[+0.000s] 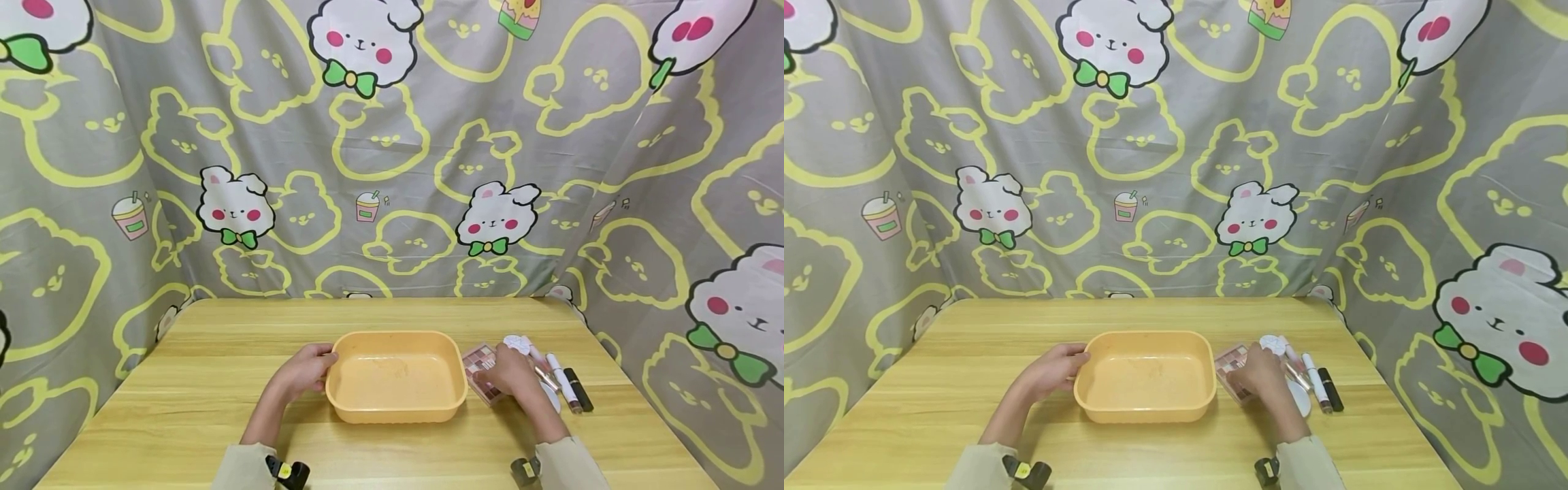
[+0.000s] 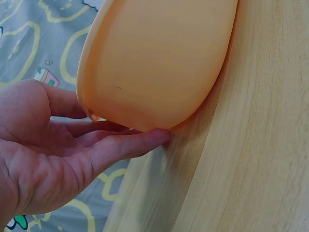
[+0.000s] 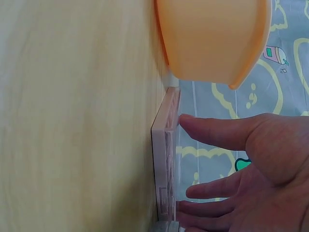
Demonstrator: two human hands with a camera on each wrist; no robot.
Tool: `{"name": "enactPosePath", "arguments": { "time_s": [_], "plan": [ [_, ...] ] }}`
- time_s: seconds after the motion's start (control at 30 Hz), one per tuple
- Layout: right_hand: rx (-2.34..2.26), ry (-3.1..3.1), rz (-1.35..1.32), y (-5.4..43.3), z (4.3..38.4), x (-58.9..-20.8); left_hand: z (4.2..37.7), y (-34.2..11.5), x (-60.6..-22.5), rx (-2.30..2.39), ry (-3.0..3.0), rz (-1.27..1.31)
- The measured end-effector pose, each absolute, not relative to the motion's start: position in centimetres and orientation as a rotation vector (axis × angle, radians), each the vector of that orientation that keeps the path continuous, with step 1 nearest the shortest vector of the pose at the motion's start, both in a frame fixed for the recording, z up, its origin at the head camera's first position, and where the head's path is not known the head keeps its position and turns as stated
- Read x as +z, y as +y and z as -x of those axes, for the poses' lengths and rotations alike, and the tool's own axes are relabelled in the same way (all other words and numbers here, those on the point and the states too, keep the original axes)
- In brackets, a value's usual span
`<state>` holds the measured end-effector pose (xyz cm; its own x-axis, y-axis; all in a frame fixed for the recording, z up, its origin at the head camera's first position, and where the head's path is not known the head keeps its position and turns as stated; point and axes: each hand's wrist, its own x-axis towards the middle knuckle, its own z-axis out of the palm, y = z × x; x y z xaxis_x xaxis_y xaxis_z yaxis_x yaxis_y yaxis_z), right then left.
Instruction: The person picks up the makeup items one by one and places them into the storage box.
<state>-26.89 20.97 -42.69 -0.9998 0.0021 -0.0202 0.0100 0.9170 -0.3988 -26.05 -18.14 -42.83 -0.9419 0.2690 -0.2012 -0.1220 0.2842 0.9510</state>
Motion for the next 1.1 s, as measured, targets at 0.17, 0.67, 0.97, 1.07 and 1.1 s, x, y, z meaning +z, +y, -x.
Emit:
{"name": "enactPosePath", "arguments": {
  "time_s": [0.17, 0.67, 0.97, 1.07, 1.1],
  "plan": [
    [-0.674, 2.999, -0.063, 21.16, 26.89, -43.0, 26.09, -18.12, -42.86, 1.704, 2.245, -0.126],
    [-0.57, 3.002, -0.066, 21.49, 27.27, -43.47, 26.13, -18.19, -42.94, 1.703, 2.243, -0.146],
    [-0.591, 3.025, -0.047, 21.41, 27.22, -43.6, 25.98, -18.14, -42.72, 1.68, 2.261, -0.128],
    [-0.595, 3.036, -0.04, 21.33, 27.24, -43.63, 25.99, -18.13, -42.74, 1.685, 2.264, -0.116],
    [-0.601, 3.037, -0.042, 21.31, 27.25, -43.65, 25.99, -18.12, -42.74, 1.687, 2.264, -0.114]
  ]
}}
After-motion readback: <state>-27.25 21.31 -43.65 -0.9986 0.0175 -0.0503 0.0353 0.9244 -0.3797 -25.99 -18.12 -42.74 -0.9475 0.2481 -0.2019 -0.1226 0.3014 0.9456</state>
